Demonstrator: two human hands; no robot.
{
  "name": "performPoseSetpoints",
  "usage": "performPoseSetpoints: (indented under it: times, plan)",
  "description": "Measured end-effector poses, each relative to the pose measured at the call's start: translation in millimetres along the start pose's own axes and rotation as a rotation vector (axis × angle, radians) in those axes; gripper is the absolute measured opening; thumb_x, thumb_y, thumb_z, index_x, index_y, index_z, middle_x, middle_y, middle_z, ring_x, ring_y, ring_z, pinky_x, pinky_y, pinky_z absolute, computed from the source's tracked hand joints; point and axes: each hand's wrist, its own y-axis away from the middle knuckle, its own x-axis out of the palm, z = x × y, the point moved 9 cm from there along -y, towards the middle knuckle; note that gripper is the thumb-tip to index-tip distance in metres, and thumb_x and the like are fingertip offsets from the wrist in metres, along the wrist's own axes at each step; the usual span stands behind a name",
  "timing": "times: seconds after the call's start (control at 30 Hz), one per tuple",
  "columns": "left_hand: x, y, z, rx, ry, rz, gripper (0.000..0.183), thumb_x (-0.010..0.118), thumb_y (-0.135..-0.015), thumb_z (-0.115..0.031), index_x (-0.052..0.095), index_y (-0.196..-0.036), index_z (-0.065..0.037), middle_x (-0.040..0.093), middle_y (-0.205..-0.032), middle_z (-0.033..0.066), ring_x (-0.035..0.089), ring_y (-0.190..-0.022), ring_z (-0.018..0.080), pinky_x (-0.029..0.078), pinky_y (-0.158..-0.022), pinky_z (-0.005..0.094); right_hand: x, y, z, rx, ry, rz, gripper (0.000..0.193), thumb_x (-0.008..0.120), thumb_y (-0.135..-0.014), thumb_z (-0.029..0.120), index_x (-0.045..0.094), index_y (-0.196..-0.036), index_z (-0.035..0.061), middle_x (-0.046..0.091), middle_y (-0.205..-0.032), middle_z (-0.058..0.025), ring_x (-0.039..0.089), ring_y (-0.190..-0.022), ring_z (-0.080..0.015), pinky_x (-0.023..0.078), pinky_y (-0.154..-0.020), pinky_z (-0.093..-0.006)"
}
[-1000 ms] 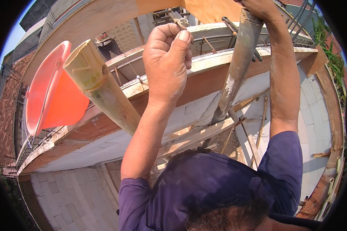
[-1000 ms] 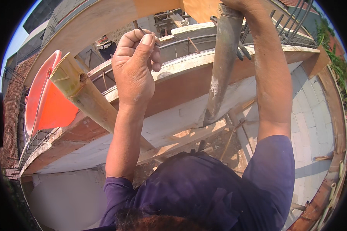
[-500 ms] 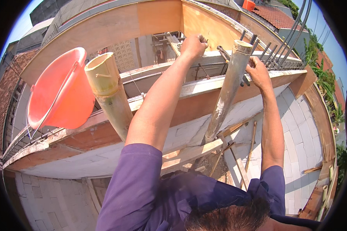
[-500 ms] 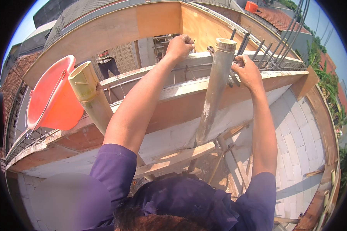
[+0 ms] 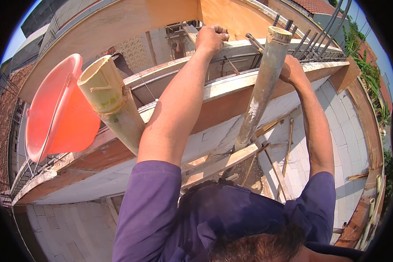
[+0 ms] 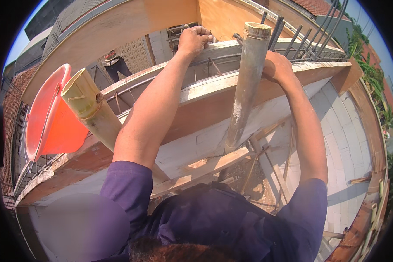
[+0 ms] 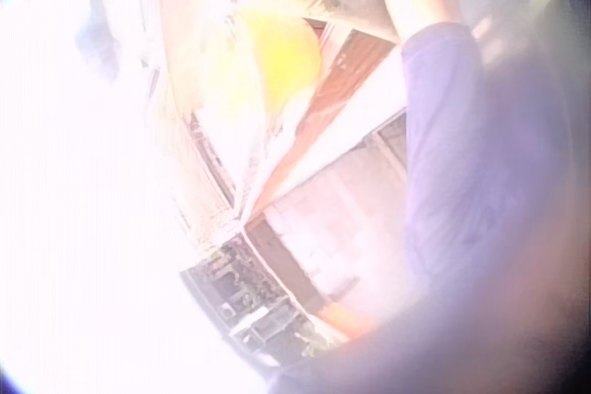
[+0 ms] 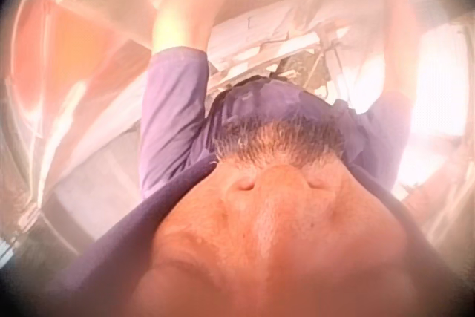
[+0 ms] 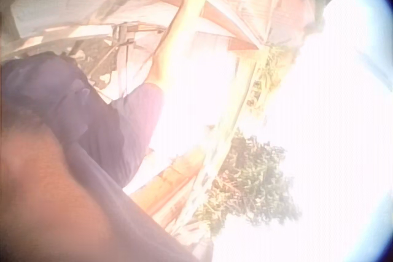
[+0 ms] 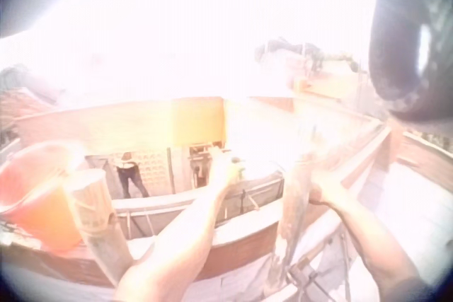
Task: The person secures steel reinforcement bars along the top of a concrete block wall. They use pliers to twist and cut thin wire around the rebar and formwork, reaching from a bucket to get more wire as they move along the structure.
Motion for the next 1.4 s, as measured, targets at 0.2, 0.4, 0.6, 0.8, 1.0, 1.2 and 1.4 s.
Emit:
performPoseSetpoints:
  times: [0.2, 0.4, 0.6, 0.8, 1.0, 1.2, 1.4]
  plan:
    - [6.9, 6.4, -4.4, -0.052, -0.071, 0.028, 0.016, 0.080, -0.084, -0.019, 0.081, -0.098, -0.013, 0.078, -0.092, 0.0044, 0.072, -0.085, 0.0156, 0.055, -0.081, 0.0339, 7.5, -2.6, -26.8, 0.068, -1.176, 0.080, 0.027, 0.056, -0.102, 0.031, 0.069, -0.104, 0.0063, 0.061, -0.078, 0.0025, 0.055, -0.064, -0.0015, 0.039, -0.050, -0.0179]
    - [5.4, -5.9, 5.5, -0.061, -0.075, 0.009, 0.021, 0.082, -0.083, -0.019, 0.080, -0.101, -0.010, 0.079, -0.096, 0.0070, 0.072, -0.087, 0.0159, 0.055, -0.083, 0.0332, 17.0, 8.8, -24.0, 0.129, -1.292, 0.073, 0.026, 0.055, -0.101, 0.027, 0.069, -0.108, 0.0055, 0.059, -0.076, 0.0031, 0.055, -0.063, -0.0030, 0.036, -0.047, -0.0173]
    - [5.4, -13.8, 19.7, -0.069, -0.029, 0.015, 0.021, 0.084, -0.083, -0.014, 0.079, -0.100, -0.003, 0.079, -0.095, 0.0083, 0.071, -0.083, 0.0148, 0.054, -0.080, 0.0316, -12.3, -1.2, -4.0, -0.193, -0.688, -0.098, 0.032, 0.058, -0.098, 0.025, 0.068, -0.114, -0.0012, 0.070, -0.094, -0.0098, 0.065, -0.081, -0.0174, 0.052, -0.074, -0.0323]
    - [8.3, -10.7, 22.9, -0.067, -0.024, 0.057, 0.021, 0.085, -0.082, -0.017, 0.080, -0.098, -0.004, 0.078, -0.087, 0.0073, 0.069, -0.077, 0.0129, 0.054, -0.076, 0.0308, -34.4, -5.9, 16.8, -0.242, -0.392, -0.209, 0.032, 0.058, -0.096, 0.022, 0.068, -0.121, 0.0043, 0.072, -0.111, -0.0242, 0.068, -0.099, -0.0385, 0.053, -0.090, -0.0418]
    - [14.0, -12.7, 19.6, -0.049, -0.092, 0.074, 0.024, 0.086, -0.081, -0.024, 0.080, -0.096, -0.006, 0.078, -0.088, 0.0091, 0.072, -0.080, 0.0164, 0.055, -0.079, 0.0334, -5.7, -22.2, -2.6, -0.266, -0.028, -0.182, 0.057, 0.065, -0.093, 0.015, 0.053, -0.148, 0.0140, 0.065, -0.130, -0.0202, 0.065, -0.111, -0.0305, 0.050, -0.097, -0.0418]
    - [11.9, -2.0, 5.9, -0.118, -0.180, 0.037, 0.029, 0.087, -0.080, -0.028, 0.081, -0.098, -0.007, 0.078, -0.095, 0.0111, 0.074, -0.088, 0.0214, 0.055, -0.084, 0.0355, -8.0, -24.4, -11.4, -0.315, -0.182, -0.331, 0.042, 0.064, -0.092, 0.019, 0.062, -0.133, 0.0104, 0.068, -0.122, -0.0220, 0.066, -0.108, -0.0385, 0.052, -0.092, -0.0441]
    - [14.9, -4.0, 5.6, -0.063, -0.186, 0.085, 0.033, 0.087, -0.080, -0.030, 0.080, -0.101, -0.006, 0.078, -0.100, 0.0113, 0.073, -0.093, 0.0232, 0.055, -0.087, 0.0362, -29.9, -19.9, -5.1, -0.282, -0.211, -0.323, 0.033, 0.063, -0.091, 0.017, 0.066, -0.122, 0.0061, 0.069, -0.117, -0.0245, 0.066, -0.107, -0.0437, 0.054, -0.087, -0.0473]
